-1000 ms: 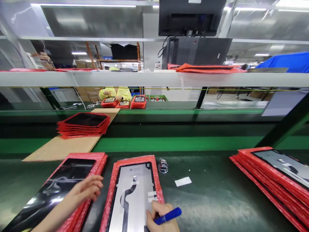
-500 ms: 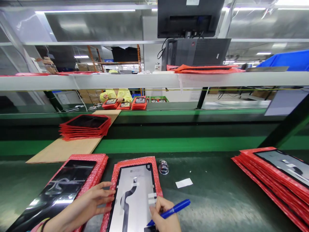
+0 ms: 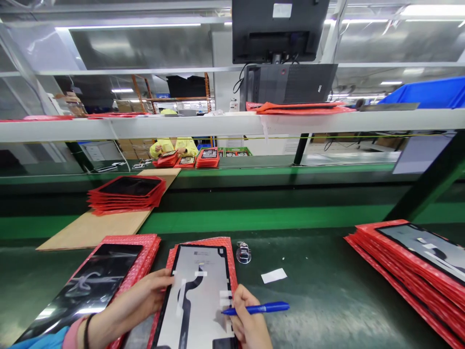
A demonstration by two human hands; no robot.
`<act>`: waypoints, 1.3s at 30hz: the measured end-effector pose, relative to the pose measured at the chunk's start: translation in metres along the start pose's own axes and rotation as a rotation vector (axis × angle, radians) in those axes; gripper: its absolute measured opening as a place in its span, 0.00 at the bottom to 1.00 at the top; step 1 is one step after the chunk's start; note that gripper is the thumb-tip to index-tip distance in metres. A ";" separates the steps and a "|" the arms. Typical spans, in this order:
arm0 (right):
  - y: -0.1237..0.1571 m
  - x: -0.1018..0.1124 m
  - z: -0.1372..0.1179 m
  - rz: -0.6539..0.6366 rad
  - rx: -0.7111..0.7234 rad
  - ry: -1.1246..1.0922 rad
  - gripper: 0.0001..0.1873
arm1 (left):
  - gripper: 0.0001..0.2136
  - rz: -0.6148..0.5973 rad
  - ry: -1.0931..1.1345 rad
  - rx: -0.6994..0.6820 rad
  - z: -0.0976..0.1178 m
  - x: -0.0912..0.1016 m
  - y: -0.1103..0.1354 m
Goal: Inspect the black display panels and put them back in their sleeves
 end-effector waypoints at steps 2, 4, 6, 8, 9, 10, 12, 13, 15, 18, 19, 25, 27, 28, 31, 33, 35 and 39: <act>0.001 -0.001 -0.003 -0.005 -0.002 -0.032 0.29 | 0.16 -0.082 0.004 -0.035 -0.001 -0.020 0.000; 0.003 0.000 -0.012 -0.002 0.012 -0.057 0.27 | 0.18 -0.099 0.008 -0.072 -0.002 -0.033 0.000; 0.004 0.007 -0.025 0.028 0.039 -0.079 0.24 | 0.19 -0.091 0.005 -0.103 -0.002 -0.038 0.000; 0.004 0.019 -0.044 0.083 0.098 -0.076 0.22 | 0.21 -0.087 -0.001 -0.153 0.005 -0.041 0.001; 0.003 0.026 -0.055 0.116 0.138 -0.059 0.21 | 0.23 -0.078 -0.004 -0.208 0.012 -0.041 0.003; 0.003 0.031 -0.065 0.147 0.174 -0.031 0.22 | 0.23 -0.068 -0.009 -0.277 0.022 -0.042 0.006; 0.002 0.035 -0.082 0.157 0.204 0.046 0.23 | 0.25 -0.056 -0.022 -0.424 0.042 -0.045 0.016; 0.002 0.033 -0.088 0.140 0.197 0.080 0.22 | 0.27 -0.055 -0.029 -0.483 0.051 -0.047 0.021; 0.004 0.024 -0.099 0.101 0.188 0.135 0.21 | 0.31 -0.058 -0.035 -0.533 0.062 -0.053 0.029; 0.010 0.011 -0.124 0.115 0.273 0.277 0.17 | 0.35 -0.055 -0.024 -0.546 0.071 -0.059 0.033; 0.011 0.006 -0.133 0.130 0.307 0.343 0.14 | 0.36 -0.064 -0.020 -0.550 0.074 -0.060 0.033; -0.002 -0.023 -0.161 0.096 0.345 0.576 0.11 | 0.34 -0.054 0.013 -0.596 0.085 -0.065 0.033; -0.009 -0.026 -0.161 0.098 0.341 0.583 0.12 | 0.35 -0.015 0.034 -0.607 0.088 -0.063 0.034; -0.013 -0.028 -0.160 0.096 0.343 0.583 0.11 | 0.36 -0.001 0.045 -0.611 0.090 -0.062 0.034; -0.021 -0.032 -0.156 0.072 0.359 0.581 0.11 | 0.38 0.007 0.065 -0.627 0.094 -0.058 0.033; -0.025 -0.032 -0.156 0.081 0.395 0.573 0.13 | 0.38 -0.008 0.066 -0.639 0.097 -0.055 0.030; -0.029 -0.033 -0.156 0.101 0.425 0.582 0.16 | 0.37 -0.018 0.059 -0.661 0.099 -0.052 0.028; -0.042 -0.034 -0.155 0.143 0.441 0.642 0.19 | 0.35 0.009 -0.019 -0.720 0.100 -0.049 0.025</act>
Point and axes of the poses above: each hand's wrist, its own y-axis away from the middle knuckle, its own x-axis out of the back of the hand, z = x × y, the point moved 8 cm from there along -y, towards the middle knuckle, and after that the axes turned 5 degrees about y, right-handed, at the moved point
